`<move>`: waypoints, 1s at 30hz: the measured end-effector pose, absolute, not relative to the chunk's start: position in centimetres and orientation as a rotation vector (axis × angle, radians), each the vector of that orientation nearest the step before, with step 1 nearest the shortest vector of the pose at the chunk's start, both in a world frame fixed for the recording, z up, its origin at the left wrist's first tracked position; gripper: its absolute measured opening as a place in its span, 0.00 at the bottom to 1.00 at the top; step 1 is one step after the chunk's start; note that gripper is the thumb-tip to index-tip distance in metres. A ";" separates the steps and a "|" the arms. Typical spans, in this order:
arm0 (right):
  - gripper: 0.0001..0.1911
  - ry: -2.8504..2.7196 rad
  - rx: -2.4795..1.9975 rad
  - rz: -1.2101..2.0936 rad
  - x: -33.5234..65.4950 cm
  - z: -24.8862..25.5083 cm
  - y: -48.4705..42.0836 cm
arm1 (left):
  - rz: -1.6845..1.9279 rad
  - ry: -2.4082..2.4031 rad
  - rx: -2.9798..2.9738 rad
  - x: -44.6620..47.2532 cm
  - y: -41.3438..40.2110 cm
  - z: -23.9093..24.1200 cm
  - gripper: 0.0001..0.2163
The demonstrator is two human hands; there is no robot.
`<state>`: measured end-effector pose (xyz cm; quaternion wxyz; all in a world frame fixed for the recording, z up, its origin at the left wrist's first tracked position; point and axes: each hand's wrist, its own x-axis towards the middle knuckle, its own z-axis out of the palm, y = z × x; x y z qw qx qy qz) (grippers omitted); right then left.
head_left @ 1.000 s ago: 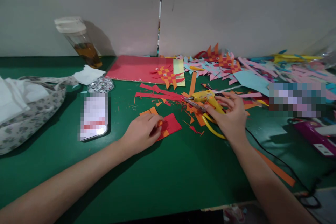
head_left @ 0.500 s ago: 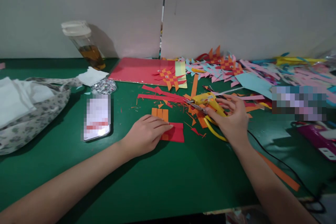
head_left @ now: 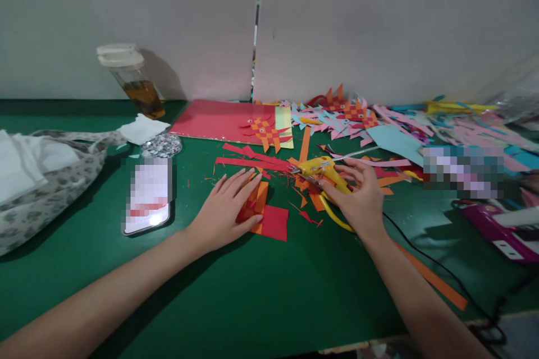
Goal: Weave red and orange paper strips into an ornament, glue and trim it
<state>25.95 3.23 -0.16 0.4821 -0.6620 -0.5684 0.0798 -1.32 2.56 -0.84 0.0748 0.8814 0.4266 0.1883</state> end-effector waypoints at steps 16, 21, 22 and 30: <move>0.32 -1.374 -1.658 0.220 25.8 0.0 3.1 | 0.429 1.251 2.580 -1.3 2.8 -1.1 0.25; 0.31 -1.389 -1.656 0.202 25.7 0.1 3.0 | 0.534 1.227 2.574 -1.2 2.8 -1.0 0.18; 0.31 -1.396 -1.649 0.196 25.7 0.1 3.0 | 0.560 1.217 2.583 -1.2 2.8 -0.9 0.16; 0.30 -1.431 -1.609 0.154 25.7 -0.1 3.0 | 0.682 1.154 2.693 -1.1 2.5 -0.8 0.09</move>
